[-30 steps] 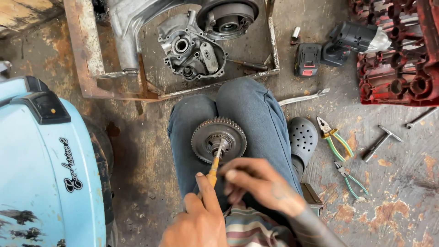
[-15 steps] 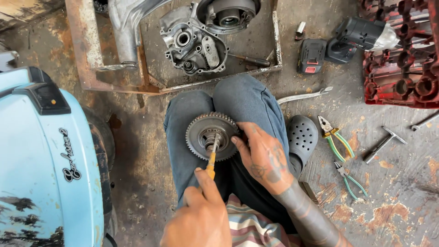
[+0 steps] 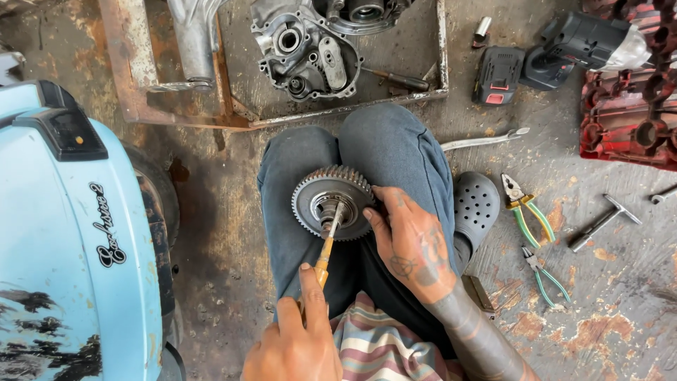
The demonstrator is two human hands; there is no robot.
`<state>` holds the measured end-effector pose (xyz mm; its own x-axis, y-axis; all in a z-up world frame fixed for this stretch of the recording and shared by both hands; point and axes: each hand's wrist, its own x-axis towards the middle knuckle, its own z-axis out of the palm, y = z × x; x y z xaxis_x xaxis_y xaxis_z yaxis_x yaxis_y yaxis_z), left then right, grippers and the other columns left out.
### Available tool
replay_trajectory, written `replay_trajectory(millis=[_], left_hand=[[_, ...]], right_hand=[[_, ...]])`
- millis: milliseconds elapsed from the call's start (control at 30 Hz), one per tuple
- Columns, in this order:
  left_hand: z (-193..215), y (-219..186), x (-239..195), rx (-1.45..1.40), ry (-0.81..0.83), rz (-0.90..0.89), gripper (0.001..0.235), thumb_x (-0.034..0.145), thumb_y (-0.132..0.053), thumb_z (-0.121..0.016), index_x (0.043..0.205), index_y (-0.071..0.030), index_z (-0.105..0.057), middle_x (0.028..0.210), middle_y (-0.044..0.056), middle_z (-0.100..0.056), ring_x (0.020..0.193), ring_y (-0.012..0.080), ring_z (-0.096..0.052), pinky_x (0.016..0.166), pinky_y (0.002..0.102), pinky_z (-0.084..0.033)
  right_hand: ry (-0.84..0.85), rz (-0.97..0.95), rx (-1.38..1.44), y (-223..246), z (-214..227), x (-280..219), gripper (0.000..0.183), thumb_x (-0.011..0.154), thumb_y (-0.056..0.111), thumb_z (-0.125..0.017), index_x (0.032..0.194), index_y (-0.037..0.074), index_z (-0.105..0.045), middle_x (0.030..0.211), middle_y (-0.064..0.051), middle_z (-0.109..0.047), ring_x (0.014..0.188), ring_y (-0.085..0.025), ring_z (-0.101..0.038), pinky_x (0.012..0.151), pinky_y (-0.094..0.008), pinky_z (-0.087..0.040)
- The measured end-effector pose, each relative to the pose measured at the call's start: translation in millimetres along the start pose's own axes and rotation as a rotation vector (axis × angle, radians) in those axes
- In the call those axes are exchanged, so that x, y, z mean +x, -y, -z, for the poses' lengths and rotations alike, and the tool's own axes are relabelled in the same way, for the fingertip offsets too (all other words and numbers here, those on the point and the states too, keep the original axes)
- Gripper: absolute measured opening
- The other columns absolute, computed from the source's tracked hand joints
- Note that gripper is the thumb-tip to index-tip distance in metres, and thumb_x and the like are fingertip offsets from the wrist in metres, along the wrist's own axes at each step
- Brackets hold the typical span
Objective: Repairing a motorcycle engine by manipulating a gear assembly using a screwdriver and pliers
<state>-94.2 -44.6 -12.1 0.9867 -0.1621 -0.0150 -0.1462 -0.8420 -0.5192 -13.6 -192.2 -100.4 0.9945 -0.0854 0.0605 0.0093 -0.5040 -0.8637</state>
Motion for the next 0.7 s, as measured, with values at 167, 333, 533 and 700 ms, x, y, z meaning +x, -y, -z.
replay_trajectory(millis=[167, 333, 533, 700], left_hand=[[1, 3, 1, -0.053, -0.016, 0.007, 0.044, 0.088, -0.015, -0.067, 0.132, -0.014, -0.069, 0.071, 0.001, -0.053, 0.034, 0.0124, -0.040, 0.033, 0.030, -0.035], [2, 10, 2, -0.111, -0.025, -0.042, 0.044, 0.090, -0.018, -0.066, 0.133, -0.012, -0.068, 0.071, 0.000, -0.051, 0.034, 0.0110, -0.041, 0.032, 0.029, -0.037], [3, 15, 2, -0.172, 0.011, -0.062, 0.042, 0.089, -0.014, -0.066, 0.131, -0.009, -0.069, 0.065, 0.000, -0.050, 0.030, 0.0096, -0.040, 0.029, 0.029, -0.038], [4, 28, 6, -0.232, -0.021, -0.171, 0.044, 0.090, -0.014, -0.065, 0.132, -0.001, -0.067, 0.066, 0.001, -0.050, 0.030, 0.0088, -0.041, 0.028, 0.027, -0.037]], right_hand=[[0.004, -0.024, -0.018, 0, -3, 0, 0.033, 0.090, 0.011, -0.069, 0.119, -0.001, -0.062, 0.103, -0.016, -0.075, 0.079, -0.034, -0.073, 0.066, -0.041, -0.057], [0.016, -0.021, -0.002, 0, -2, -2, 0.032, 0.090, 0.010, -0.069, 0.118, -0.002, -0.062, 0.102, -0.017, -0.075, 0.078, -0.033, -0.072, 0.068, -0.041, -0.056], [0.010, 0.000, -0.015, 2, -1, -3, 0.032, 0.091, 0.010, -0.068, 0.119, -0.003, -0.062, 0.103, -0.018, -0.075, 0.078, -0.033, -0.073, 0.068, -0.040, -0.056], [-0.006, 0.035, -0.028, -1, -3, -6, 0.032, 0.091, 0.009, -0.069, 0.119, -0.004, -0.062, 0.104, -0.018, -0.074, 0.080, -0.033, -0.073, 0.068, -0.039, -0.056]])
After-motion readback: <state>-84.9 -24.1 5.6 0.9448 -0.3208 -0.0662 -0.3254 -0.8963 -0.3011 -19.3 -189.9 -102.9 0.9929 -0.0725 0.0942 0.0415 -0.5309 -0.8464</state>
